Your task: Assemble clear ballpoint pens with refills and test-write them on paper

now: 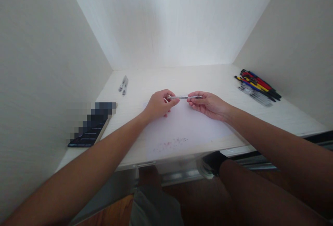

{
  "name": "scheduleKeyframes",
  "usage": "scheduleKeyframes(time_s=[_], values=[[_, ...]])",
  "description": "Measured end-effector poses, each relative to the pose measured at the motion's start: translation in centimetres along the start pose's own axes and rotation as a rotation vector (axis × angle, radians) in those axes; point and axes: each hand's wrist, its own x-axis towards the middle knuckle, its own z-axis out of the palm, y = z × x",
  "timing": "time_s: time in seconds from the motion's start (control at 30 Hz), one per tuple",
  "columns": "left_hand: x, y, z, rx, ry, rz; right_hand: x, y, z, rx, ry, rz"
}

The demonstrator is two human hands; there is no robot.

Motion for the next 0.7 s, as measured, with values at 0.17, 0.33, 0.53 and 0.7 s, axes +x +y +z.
scheduleKeyframes(time_s=[0.17,0.33,0.53,0.7], values=[[0.02,-0.07,-0.03,0.049,0.013,0.028,-0.05,0.0,-0.12,-0.015,0.001,-0.004],[0.13,0.12,-0.07,0.079,-0.007,-0.017,-0.12,0.02,-0.16,-0.015,0.0,-0.006],[-0.05,0.26,-0.08,0.072,-0.007,-0.012,0.01,0.05,-0.08,-0.018,-0.004,-0.002],[-0.17,-0.13,-0.08,0.089,0.028,0.123,-0.06,-0.01,0.1,-0.012,0.008,-0.014]])
